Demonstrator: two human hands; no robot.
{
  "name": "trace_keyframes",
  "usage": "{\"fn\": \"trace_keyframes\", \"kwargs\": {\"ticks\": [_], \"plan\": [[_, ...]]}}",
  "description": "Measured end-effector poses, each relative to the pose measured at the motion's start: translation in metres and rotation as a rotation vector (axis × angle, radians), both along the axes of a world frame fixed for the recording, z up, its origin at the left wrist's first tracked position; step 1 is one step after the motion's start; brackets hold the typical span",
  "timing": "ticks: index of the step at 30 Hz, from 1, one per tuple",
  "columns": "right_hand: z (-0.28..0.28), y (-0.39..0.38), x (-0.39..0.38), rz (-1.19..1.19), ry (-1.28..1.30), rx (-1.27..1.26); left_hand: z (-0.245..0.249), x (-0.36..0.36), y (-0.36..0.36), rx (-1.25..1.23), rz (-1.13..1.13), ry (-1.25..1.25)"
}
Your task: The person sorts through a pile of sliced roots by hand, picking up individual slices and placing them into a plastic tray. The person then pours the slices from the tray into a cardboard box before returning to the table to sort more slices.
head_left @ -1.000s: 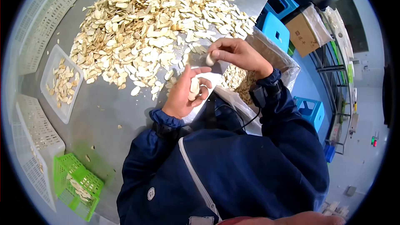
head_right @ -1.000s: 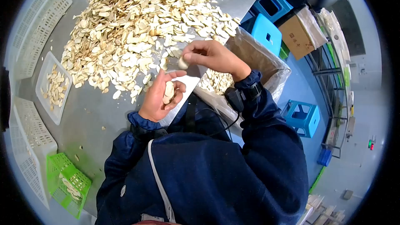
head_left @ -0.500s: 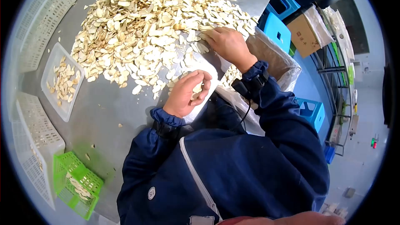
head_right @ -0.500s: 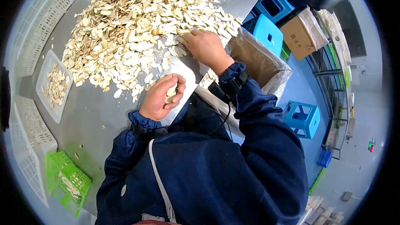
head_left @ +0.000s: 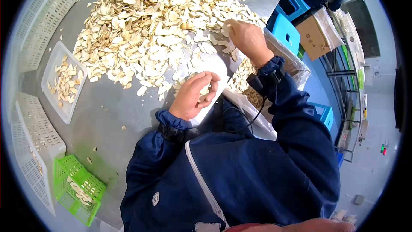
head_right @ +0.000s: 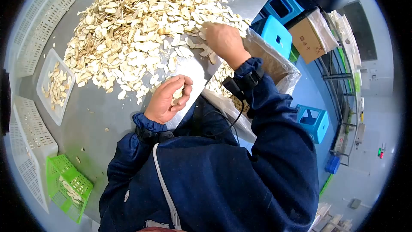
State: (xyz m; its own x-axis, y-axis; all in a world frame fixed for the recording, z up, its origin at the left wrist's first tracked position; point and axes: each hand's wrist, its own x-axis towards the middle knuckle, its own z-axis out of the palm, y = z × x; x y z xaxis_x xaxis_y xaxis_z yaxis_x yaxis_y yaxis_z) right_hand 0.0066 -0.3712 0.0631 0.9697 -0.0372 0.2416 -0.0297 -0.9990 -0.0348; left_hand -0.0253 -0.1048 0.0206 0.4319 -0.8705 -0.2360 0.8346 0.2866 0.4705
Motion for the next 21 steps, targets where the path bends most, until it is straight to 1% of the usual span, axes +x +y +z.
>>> {"fn": "trace_keyframes", "kwargs": {"ticks": [3, 5, 8, 11, 12, 15, 16, 17, 19, 21], "plan": [[-0.002, -0.005, -0.006, 0.11, -0.347, -0.085, 0.001, 0.001, -0.002, -0.003, -0.001, 0.008], [0.001, 0.018, -0.011, 0.028, -0.083, 0.147, 0.0, 0.0, -0.002, 0.007, -0.002, 0.011], [-0.005, 0.034, -0.007, 0.104, -0.051, 0.106, 0.0, 0.0, -0.002, 0.005, 0.005, -0.005], [-0.006, 0.031, -0.003, 0.13, 0.022, 0.199, 0.0, 0.0, -0.001, -0.006, -0.001, -0.003], [-0.002, 0.03, -0.007, 0.105, 0.067, 0.256, 0.001, 0.001, 0.0, 0.002, 0.002, -0.005], [0.015, 0.018, -0.028, -0.096, 0.13, 0.584, 0.002, 0.0, -0.001, 0.007, -0.002, -0.001], [0.019, 0.01, -0.032, -0.088, 0.147, 0.557, 0.001, 0.0, -0.001, 0.002, -0.005, -0.001], [0.024, 0.004, -0.039, -0.065, 0.189, 0.607, 0.001, 0.0, -0.002, -0.002, -0.008, -0.001], [0.023, -0.011, -0.044, -0.061, 0.273, 0.608, 0.0, 0.0, -0.001, 0.009, -0.004, -0.016], [0.022, -0.021, -0.043, -0.159, 0.075, 0.526, 0.0, -0.001, -0.001, 0.022, -0.003, -0.025]]}}
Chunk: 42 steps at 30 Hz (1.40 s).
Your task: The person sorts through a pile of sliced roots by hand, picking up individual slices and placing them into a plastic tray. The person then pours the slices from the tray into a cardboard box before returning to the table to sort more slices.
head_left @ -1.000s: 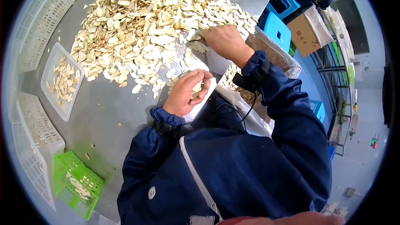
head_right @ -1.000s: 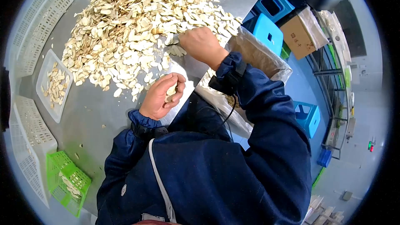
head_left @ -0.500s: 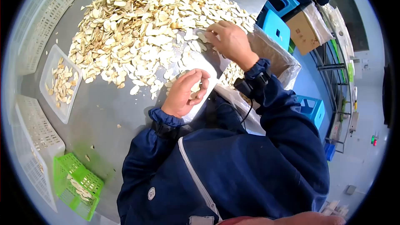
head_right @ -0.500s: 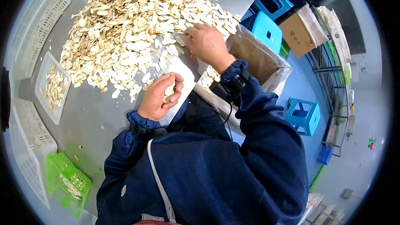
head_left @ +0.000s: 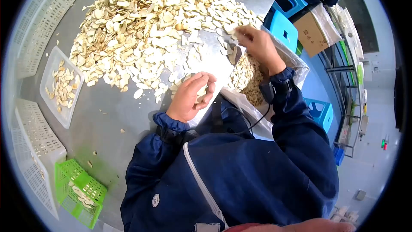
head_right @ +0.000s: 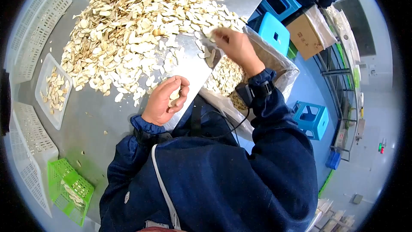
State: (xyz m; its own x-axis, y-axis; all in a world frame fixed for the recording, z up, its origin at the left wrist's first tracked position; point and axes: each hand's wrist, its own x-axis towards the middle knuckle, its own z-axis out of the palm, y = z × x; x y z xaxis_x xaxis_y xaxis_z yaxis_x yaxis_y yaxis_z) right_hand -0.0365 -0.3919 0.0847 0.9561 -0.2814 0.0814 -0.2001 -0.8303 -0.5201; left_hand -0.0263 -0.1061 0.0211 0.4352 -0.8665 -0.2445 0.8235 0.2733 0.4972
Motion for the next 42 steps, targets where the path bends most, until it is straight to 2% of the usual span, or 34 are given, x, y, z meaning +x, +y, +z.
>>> {"fn": "trace_keyframes", "kwargs": {"ticks": [1, 2, 4, 6, 8, 11, 13, 16, 18, 20, 30, 33, 36, 40, 42], "plan": [[-0.001, -0.008, 0.006, -0.086, -0.045, -0.02, 0.001, 0.0, 0.0, 0.007, -0.001, -0.002], [-0.01, -0.016, 0.012, -0.064, -0.249, -0.109, 0.002, 0.0, 0.0, 0.013, -0.002, -0.006], [-0.017, -0.026, 0.014, 0.014, -0.263, -0.326, 0.002, 0.0, 0.0, 0.004, 0.0, -0.003], [-0.006, -0.001, 0.008, 0.086, -0.07, -0.141, 0.002, 0.0, 0.0, 0.004, 0.005, -0.004], [0.001, 0.017, -0.005, 0.171, 0.062, -0.113, 0.002, 0.0, 0.0, 0.009, 0.009, -0.01], [-0.005, 0.017, -0.022, 0.134, 0.076, -0.064, 0.002, -0.001, 0.0, 0.004, 0.011, -0.016], [-0.01, 0.007, -0.031, 0.059, 0.056, -0.039, 0.003, -0.001, 0.0, 0.103, 0.02, -0.23], [-0.01, -0.002, -0.035, 0.002, 0.12, -0.071, 0.001, -0.001, -0.001, 0.097, 0.025, -0.23], [-0.011, 0.009, -0.036, 0.028, 0.057, -0.067, -0.001, 0.0, -0.001, -0.002, 0.011, -0.011], [-0.015, 0.02, -0.035, 0.116, 0.026, -0.079, 0.002, -0.001, -0.001, 0.006, 0.016, -0.018], [-0.01, 0.007, -0.04, 0.005, 0.08, -0.013, 0.001, -0.001, -0.001, 0.017, 0.022, -0.038], [-0.025, -0.004, -0.044, 0.011, -0.102, -0.199, 0.001, -0.001, -0.001, 0.015, 0.02, -0.02], [-0.02, 0.002, -0.043, 0.065, -0.097, -0.109, 0.001, -0.001, -0.002, 0.016, 0.02, -0.016], [-0.026, 0.01, -0.035, 0.139, -0.161, -0.282, 0.001, -0.001, -0.002, 0.024, 0.021, -0.016], [-0.028, 0.011, -0.031, 0.121, -0.162, -0.267, 0.002, -0.001, -0.002, 0.019, 0.019, -0.017]]}}
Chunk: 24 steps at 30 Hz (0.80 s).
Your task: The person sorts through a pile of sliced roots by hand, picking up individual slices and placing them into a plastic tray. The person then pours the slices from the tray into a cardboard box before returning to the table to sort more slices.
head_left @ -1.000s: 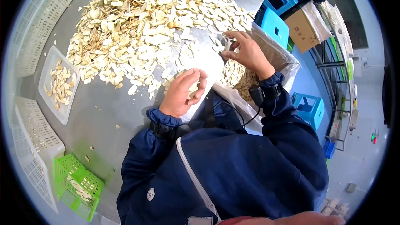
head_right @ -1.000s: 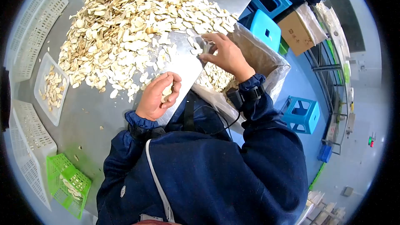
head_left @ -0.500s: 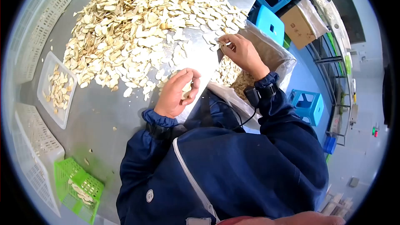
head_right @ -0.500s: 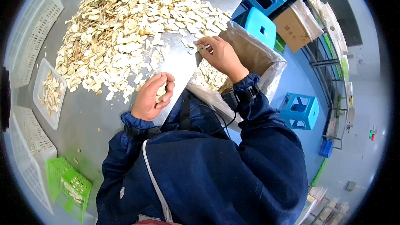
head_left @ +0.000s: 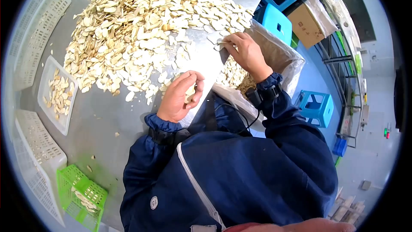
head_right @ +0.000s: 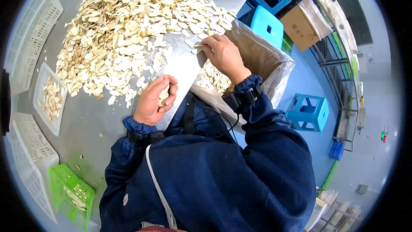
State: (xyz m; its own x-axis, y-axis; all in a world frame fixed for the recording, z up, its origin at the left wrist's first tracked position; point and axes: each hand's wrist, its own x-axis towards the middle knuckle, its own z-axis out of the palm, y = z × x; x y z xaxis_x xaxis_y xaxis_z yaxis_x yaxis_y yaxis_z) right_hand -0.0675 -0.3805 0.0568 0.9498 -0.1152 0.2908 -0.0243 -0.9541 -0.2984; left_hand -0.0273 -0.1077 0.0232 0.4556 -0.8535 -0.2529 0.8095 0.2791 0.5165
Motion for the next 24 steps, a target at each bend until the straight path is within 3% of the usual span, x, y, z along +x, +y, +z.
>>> {"fn": "trace_keyframes", "kwargs": {"ticks": [3, 6, 9, 15, 17, 20, 22, 24], "plan": [[0.0, -0.001, 0.001, -0.054, 0.032, 0.097, 0.001, 0.0, 0.0, 0.003, 0.002, 0.008], [0.01, 0.004, 0.001, -0.196, 0.196, 0.465, 0.001, -0.001, -0.001, 0.019, 0.023, -0.003], [0.009, 0.006, 0.002, -0.111, 0.22, 0.637, 0.005, 0.0, -0.001, 0.053, 0.015, -0.009], [0.015, 0.016, 0.005, -0.054, 0.263, 0.538, -0.003, -0.001, -0.002, 0.016, 0.026, 0.004], [0.021, 0.018, 0.006, -0.035, 0.333, 0.456, -0.006, 0.001, -0.002, 0.139, 0.017, -0.284], [0.028, 0.023, 0.005, -0.032, 0.351, 0.337, -0.01, 0.002, -0.004, 0.202, 0.009, -0.433], [0.026, 0.023, 0.005, -0.029, 0.342, 0.301, -0.009, 0.001, -0.003, 0.143, 0.016, -0.279], [0.027, 0.025, 0.004, 0.055, 0.357, 0.542, -0.003, 0.0, -0.003, 0.018, 0.027, 0.029]]}}
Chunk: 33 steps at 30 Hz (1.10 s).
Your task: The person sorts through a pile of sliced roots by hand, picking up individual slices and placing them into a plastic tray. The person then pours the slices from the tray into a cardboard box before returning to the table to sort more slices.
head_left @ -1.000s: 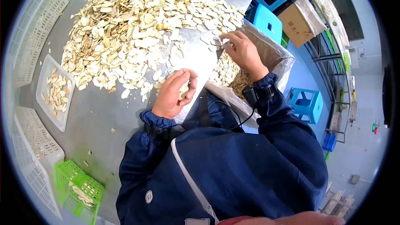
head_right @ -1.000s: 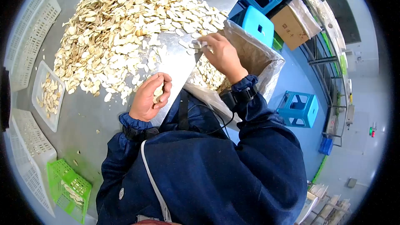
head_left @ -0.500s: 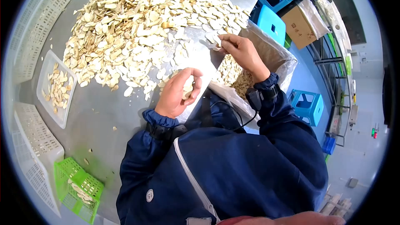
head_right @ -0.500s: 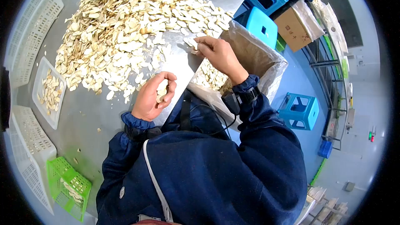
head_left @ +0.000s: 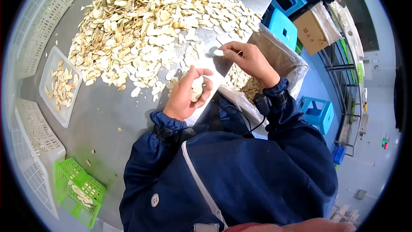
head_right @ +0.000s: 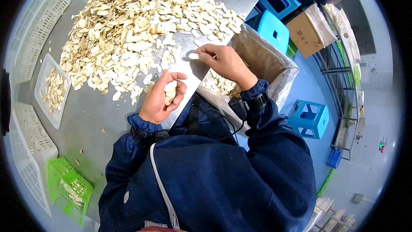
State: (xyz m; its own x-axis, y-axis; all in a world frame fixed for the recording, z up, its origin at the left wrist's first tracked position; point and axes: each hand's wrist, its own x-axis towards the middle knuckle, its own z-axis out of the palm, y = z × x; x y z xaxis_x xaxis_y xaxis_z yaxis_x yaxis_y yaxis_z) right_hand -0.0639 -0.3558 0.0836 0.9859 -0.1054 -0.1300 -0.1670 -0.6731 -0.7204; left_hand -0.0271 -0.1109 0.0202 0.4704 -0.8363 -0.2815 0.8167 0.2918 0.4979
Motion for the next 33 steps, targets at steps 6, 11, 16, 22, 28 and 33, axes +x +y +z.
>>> {"fn": "trace_keyframes", "kwargs": {"ticks": [6, 11, 16, 22, 28, 33], "plan": [[-0.001, 0.022, 0.015, 0.235, -0.337, -0.136, -0.008, 0.0, -0.002, 0.115, 0.029, -0.236], [-0.024, 0.019, 0.016, 0.44, -0.464, -0.438, 0.004, 0.002, 0.005, -0.012, -0.037, 0.029], [-0.024, -0.015, 0.015, 0.167, -0.464, -0.549, 0.011, 0.004, 0.005, -0.034, -0.068, 0.008], [-0.023, 0.026, 0.056, 0.286, -0.595, -0.505, 0.006, 0.004, 0.003, -0.052, -0.064, 0.004], [-0.035, 0.027, 0.096, 0.368, -0.589, -0.644, 0.001, 0.004, 0.005, -0.073, -0.061, 0.017], [-0.022, 0.025, 0.068, 0.3, -0.366, -0.67, 0.002, 0.003, 0.003, -0.081, -0.059, 0.038]]}}
